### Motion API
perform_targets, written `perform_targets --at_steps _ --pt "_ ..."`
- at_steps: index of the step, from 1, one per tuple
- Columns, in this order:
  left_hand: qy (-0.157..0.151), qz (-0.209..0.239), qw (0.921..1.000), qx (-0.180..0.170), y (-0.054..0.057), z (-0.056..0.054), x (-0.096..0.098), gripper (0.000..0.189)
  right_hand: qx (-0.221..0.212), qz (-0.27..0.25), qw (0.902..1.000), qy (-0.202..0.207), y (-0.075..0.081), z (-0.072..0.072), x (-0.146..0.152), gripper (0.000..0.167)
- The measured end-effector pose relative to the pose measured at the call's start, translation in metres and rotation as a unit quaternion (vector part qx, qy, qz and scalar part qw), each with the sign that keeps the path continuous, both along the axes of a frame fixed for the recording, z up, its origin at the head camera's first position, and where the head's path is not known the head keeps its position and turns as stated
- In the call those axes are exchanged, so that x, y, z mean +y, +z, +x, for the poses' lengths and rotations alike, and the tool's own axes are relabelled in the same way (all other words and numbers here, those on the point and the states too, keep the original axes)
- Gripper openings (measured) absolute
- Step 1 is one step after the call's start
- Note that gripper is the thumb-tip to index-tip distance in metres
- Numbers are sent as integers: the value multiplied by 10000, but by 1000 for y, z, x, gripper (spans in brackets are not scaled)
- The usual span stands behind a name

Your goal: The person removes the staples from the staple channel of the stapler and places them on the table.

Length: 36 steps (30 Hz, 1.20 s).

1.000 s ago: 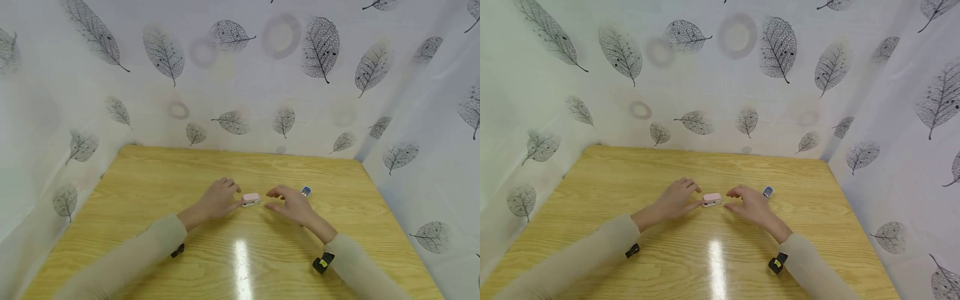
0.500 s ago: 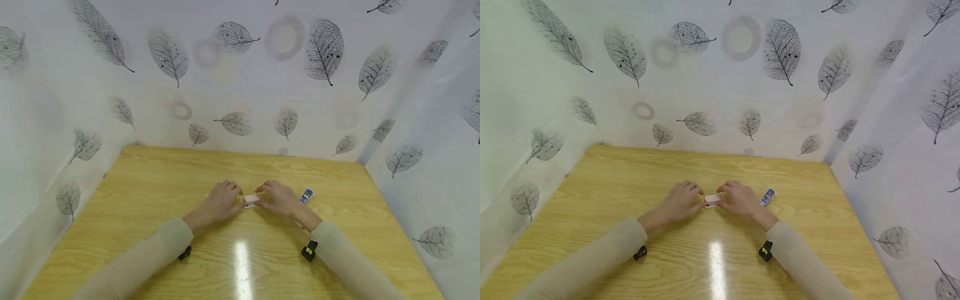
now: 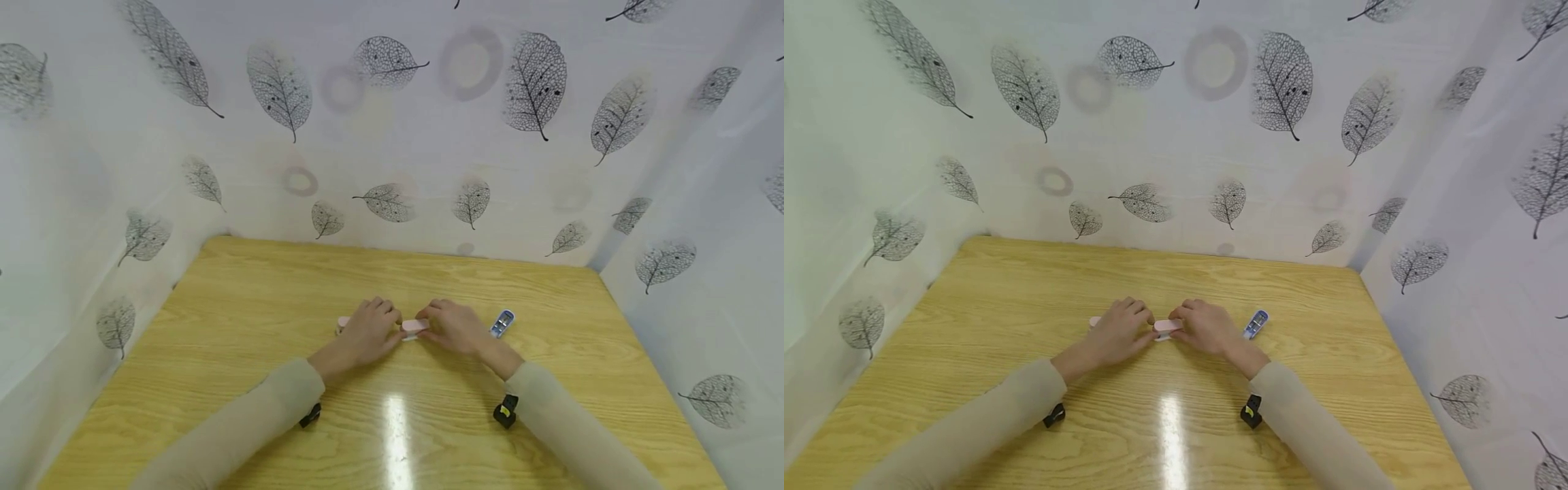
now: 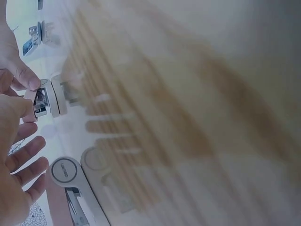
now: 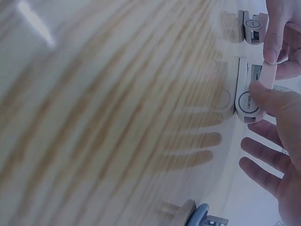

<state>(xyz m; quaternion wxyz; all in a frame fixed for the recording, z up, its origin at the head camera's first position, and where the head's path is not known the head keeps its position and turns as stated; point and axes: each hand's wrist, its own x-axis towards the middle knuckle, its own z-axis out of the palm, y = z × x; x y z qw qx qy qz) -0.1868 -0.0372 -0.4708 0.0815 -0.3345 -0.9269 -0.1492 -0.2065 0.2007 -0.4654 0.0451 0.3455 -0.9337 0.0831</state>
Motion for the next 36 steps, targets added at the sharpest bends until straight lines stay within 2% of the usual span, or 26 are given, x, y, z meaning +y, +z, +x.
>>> perform_targets --at_steps 9,15,18,21,29,36 --pt "-157 -95 9998 -87 -5 4 13 29 -36 -8 9999 152 4 4 13 27" --pt "-270 -365 9989 120 -5 9 22 29 -160 16 9996 234 7 7 23 26" --pt "-191 -448 9987 152 -5 11 25 29 -220 -9 9995 239 8 8 25 27" --pt "-68 -466 9989 43 -5 13 26 29 -270 -42 9994 226 8 8 25 29" --pt "43 -443 9984 -340 -4 13 29 34 -520 -809 9948 345 7 10 24 33" --pt "58 -629 9970 -440 -7 10 33 37 -588 -1023 9920 453 3 9 25 31"
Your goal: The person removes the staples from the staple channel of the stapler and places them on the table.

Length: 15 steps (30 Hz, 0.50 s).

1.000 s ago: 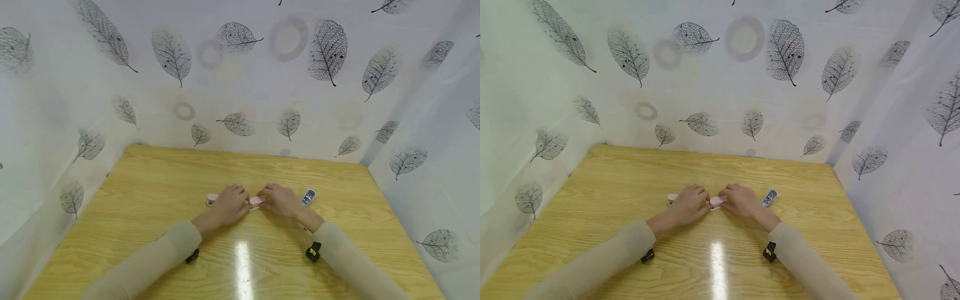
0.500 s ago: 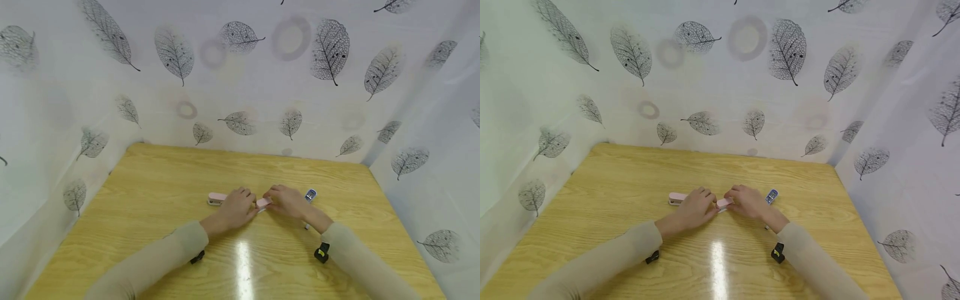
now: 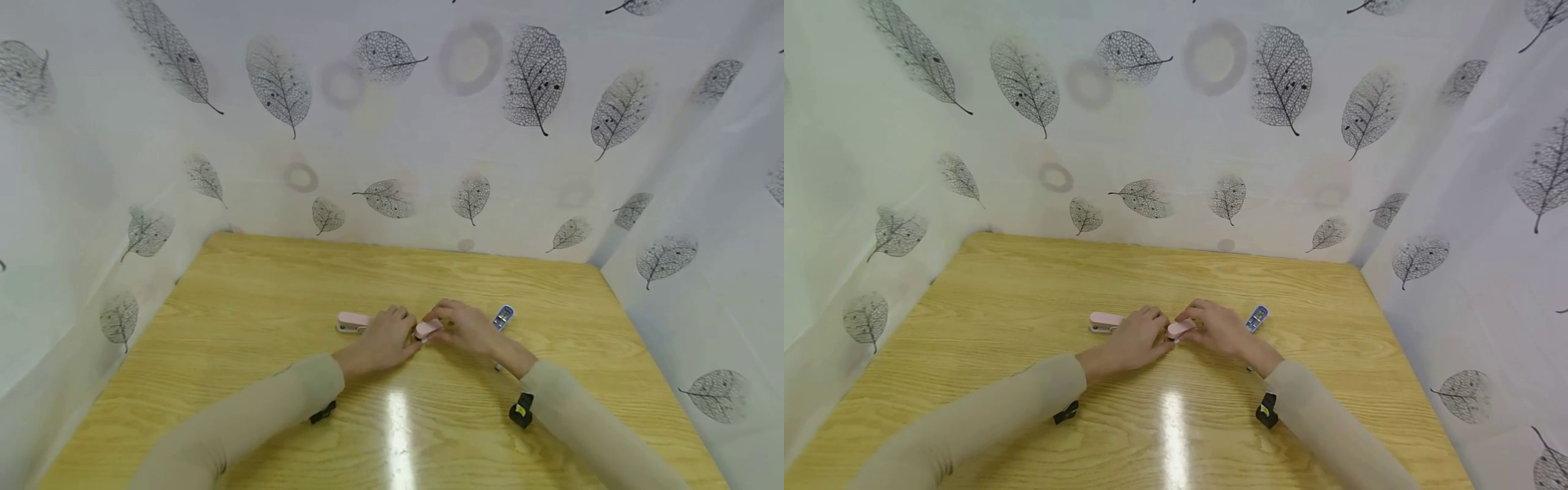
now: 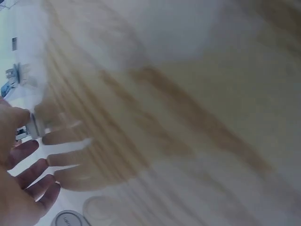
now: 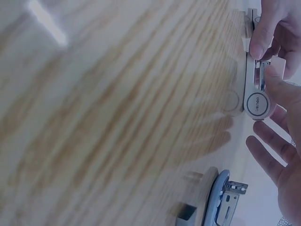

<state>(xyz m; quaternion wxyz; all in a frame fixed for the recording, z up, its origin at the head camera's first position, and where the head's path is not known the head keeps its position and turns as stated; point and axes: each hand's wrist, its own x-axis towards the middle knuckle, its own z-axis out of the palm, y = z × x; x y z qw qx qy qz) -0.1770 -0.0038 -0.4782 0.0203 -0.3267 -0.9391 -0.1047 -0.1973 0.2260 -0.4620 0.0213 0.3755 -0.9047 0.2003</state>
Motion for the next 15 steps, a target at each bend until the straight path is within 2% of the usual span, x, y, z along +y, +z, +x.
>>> perform_targets --at_steps 7,15 --pt "126 49 9999 8 -8 -2 2 48 17 157 9999 35 -3 -5 -2 31" --pt "323 389 9987 -33 -14 -2 4 40 144 239 9996 78 -4 -8 -4 25"
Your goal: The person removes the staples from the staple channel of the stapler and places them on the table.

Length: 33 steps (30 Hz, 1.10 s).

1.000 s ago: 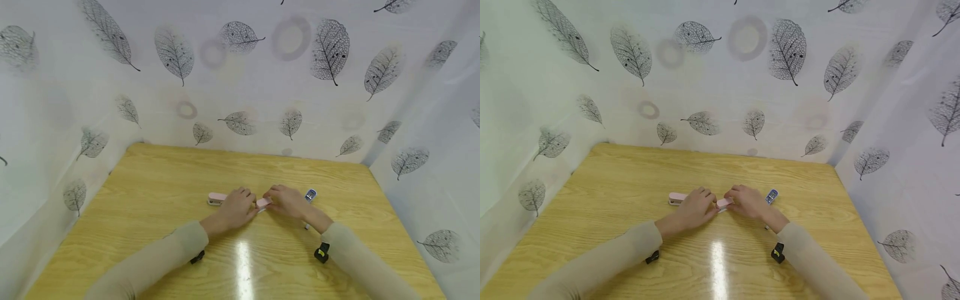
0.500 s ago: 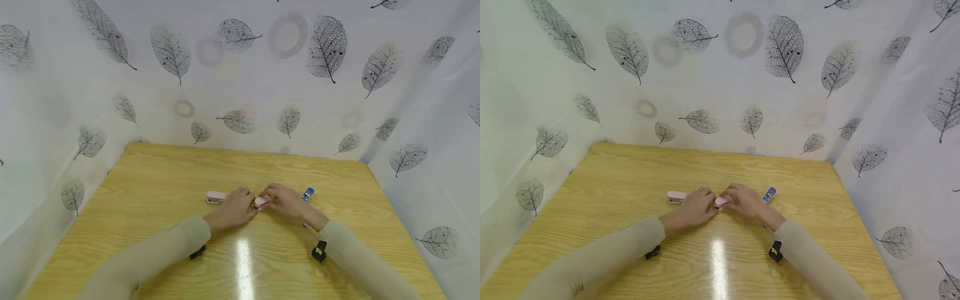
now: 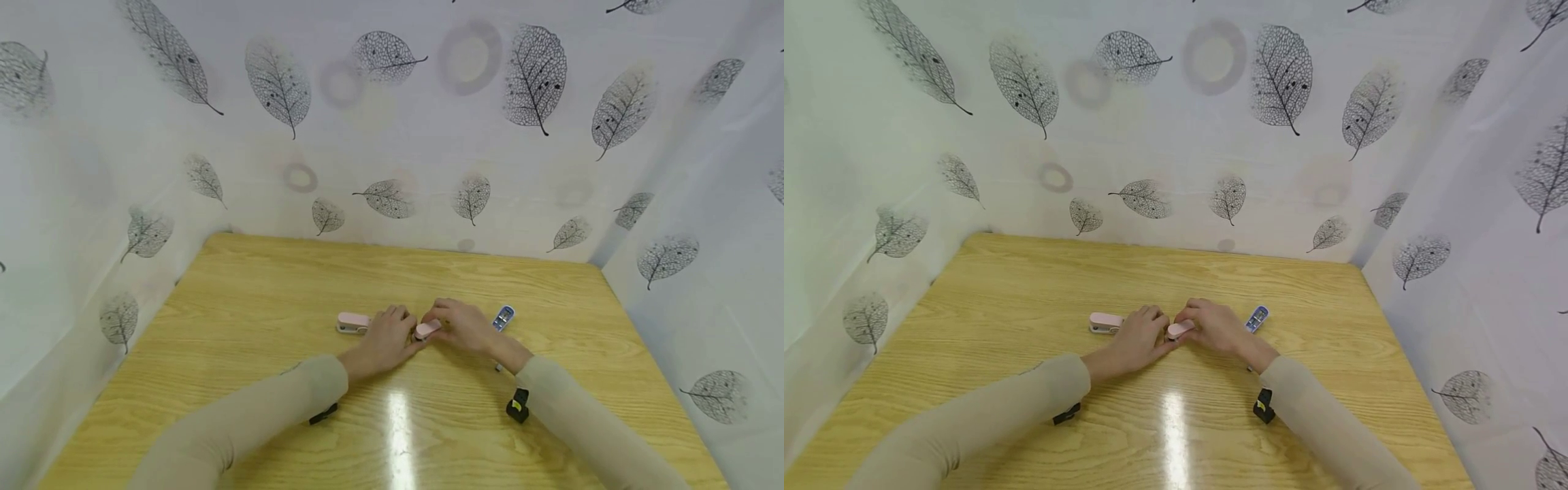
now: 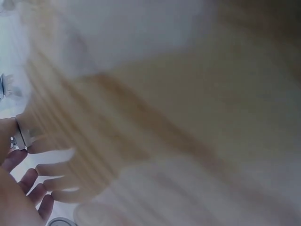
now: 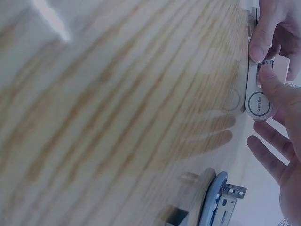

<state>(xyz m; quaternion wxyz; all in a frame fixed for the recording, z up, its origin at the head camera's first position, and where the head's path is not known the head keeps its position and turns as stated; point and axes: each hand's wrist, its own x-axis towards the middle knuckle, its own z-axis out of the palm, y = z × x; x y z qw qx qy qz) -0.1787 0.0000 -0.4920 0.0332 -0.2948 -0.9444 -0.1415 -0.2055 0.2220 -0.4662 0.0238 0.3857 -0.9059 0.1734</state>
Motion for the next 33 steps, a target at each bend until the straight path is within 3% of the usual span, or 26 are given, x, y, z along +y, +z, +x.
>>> perform_targets --at_steps 12,17,33 --pt "70 60 9999 39 -3 1 1 36 210 96 9996 141 -5 -2 -2 24" --pt "68 123 9999 21 1 3 1 34 314 78 9992 220 -4 -3 -1 23" --pt "152 -131 9998 66 5 5 3 35 -65 -44 9999 117 -2 -2 3 27"
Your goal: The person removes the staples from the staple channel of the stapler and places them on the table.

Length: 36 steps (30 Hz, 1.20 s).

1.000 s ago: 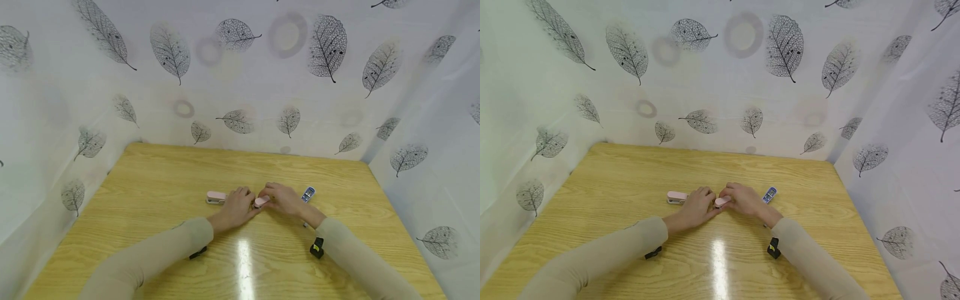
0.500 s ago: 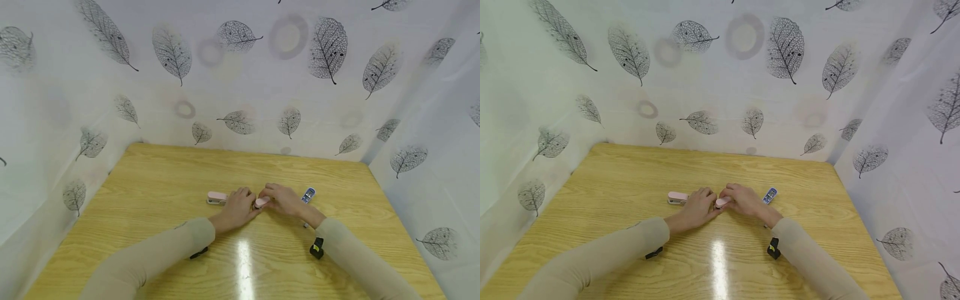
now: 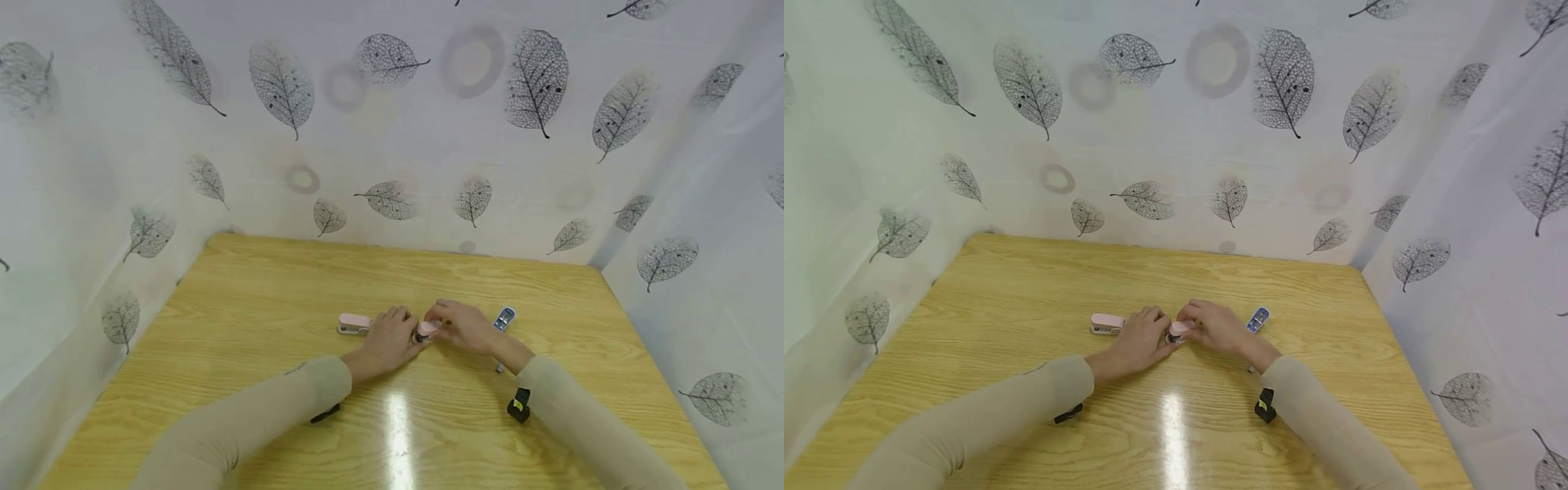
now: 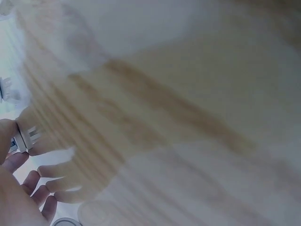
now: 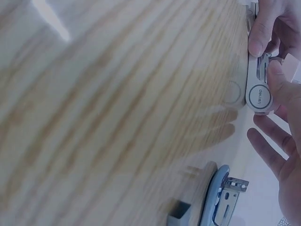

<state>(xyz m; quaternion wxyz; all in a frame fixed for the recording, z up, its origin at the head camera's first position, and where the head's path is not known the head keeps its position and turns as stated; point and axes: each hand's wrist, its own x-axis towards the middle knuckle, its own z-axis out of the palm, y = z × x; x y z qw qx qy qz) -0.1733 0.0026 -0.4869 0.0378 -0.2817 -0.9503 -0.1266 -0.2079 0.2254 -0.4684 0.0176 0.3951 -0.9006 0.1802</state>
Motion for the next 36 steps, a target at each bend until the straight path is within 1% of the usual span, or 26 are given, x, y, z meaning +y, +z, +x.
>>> perform_targets --at_steps 5,9,15,20,24,27,31,36 --pt "8 24 10000 -16 0 0 0 33 36 22 10000 10 4 2 -1 27" --pt "11 35 10000 -46 0 0 -1 32 224 99 9997 -18 7 4 0 28" --pt "13 -32 10000 -55 0 0 -1 33 453 39 9989 -99 11 7 4 29" --pt "-3 -67 9999 -144 0 0 0 34 763 -20 9970 -100 13 6 8 33" --pt "16 -50 9997 -220 0 -1 1 34 1081 132 9940 -54 16 4 11 37" --pt "35 -51 9997 -227 -2 -2 1 33 1223 272 9921 -37 19 3 13 38" --pt "-7 -77 9998 -198 -3 -4 1 33 1304 393 9907 -51 24 1 15 39" --pt "-34 -89 9996 -269 -1 -3 1 32 1321 416 9903 -73 26 0 18 40"
